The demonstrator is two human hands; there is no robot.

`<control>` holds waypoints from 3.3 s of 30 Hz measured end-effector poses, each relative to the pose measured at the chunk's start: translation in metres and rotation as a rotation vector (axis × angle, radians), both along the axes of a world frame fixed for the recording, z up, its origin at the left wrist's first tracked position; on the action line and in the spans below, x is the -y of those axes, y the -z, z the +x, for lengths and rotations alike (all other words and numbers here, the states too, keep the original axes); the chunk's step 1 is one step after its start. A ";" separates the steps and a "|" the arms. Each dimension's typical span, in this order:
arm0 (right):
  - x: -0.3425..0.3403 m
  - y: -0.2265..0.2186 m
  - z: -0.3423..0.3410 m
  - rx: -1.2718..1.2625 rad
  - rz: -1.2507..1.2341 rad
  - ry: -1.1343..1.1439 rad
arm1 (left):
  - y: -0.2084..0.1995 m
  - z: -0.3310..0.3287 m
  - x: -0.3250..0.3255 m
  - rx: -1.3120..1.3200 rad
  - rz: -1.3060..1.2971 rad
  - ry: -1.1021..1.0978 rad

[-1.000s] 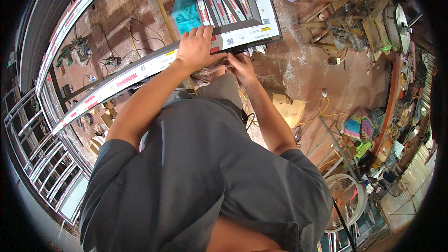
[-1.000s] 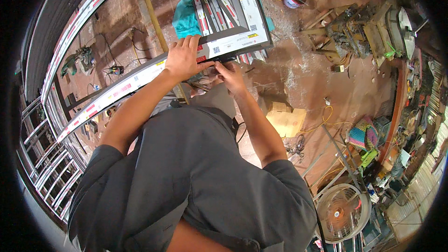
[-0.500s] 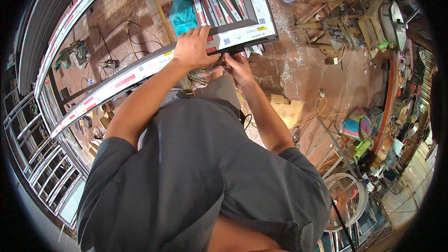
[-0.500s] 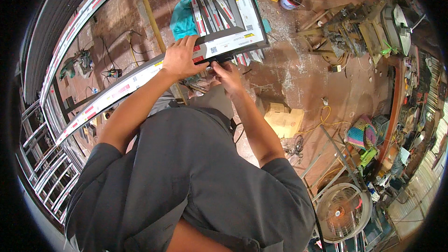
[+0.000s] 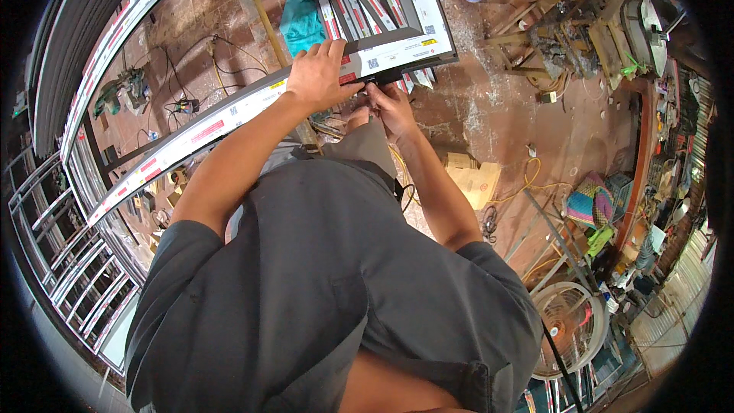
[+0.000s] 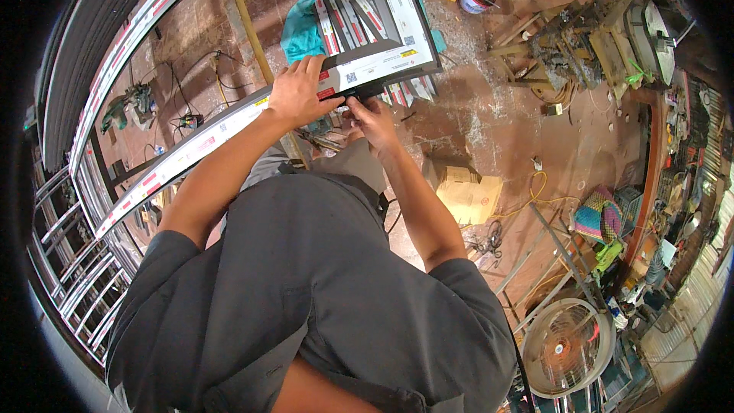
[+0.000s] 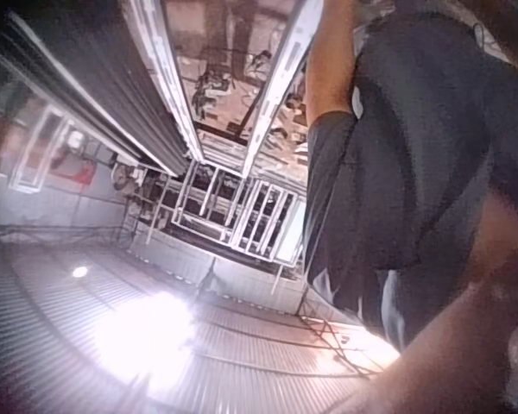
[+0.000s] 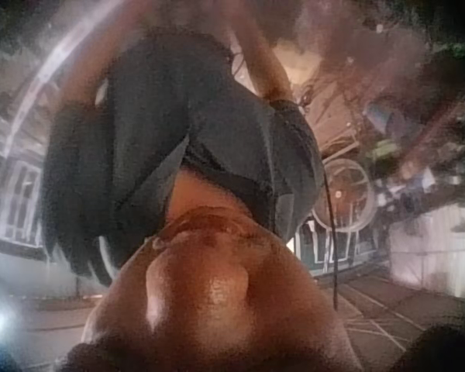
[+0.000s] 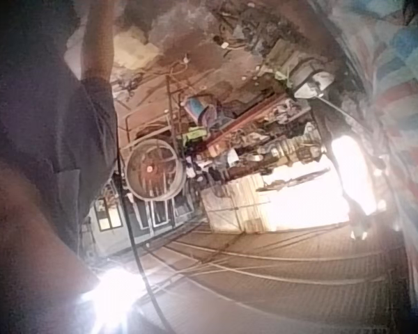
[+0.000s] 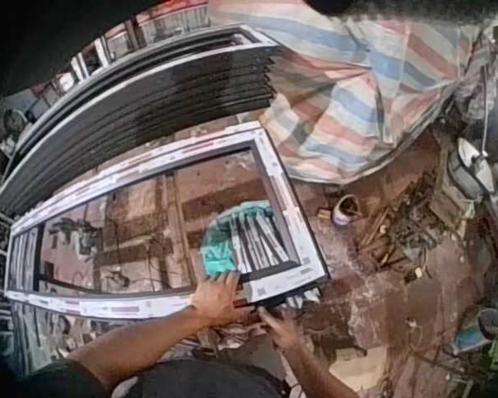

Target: The person assembles a window frame by inserting a rubber seal into the frame's groove and then fitting a metal bar into the frame. The person handles the frame, seal, and bar by hand in a workshop setting.

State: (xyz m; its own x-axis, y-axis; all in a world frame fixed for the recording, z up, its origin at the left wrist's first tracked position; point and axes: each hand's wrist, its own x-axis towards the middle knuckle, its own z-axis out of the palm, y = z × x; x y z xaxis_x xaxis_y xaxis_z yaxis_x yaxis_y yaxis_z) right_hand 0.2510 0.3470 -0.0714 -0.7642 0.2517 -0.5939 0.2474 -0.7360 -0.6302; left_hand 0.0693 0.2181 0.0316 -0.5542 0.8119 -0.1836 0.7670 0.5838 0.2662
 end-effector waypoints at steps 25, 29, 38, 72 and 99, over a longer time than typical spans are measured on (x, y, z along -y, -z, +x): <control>0.005 0.005 -0.004 0.014 0.050 -0.010 | 0.002 -0.003 0.001 0.048 0.051 -0.005; 0.003 0.012 -0.003 0.032 0.129 -0.051 | 0.000 -0.002 -0.001 0.050 0.035 -0.020; 0.000 -0.012 -0.007 0.085 0.111 -0.089 | -0.002 -0.003 0.000 0.047 0.025 -0.013; -0.012 -0.151 0.018 -0.104 1.965 -0.610 | -0.001 0.030 0.107 -0.137 0.162 -0.311; -0.199 0.186 0.209 0.391 1.052 -0.674 | 0.047 0.033 0.061 -0.488 -0.093 -0.301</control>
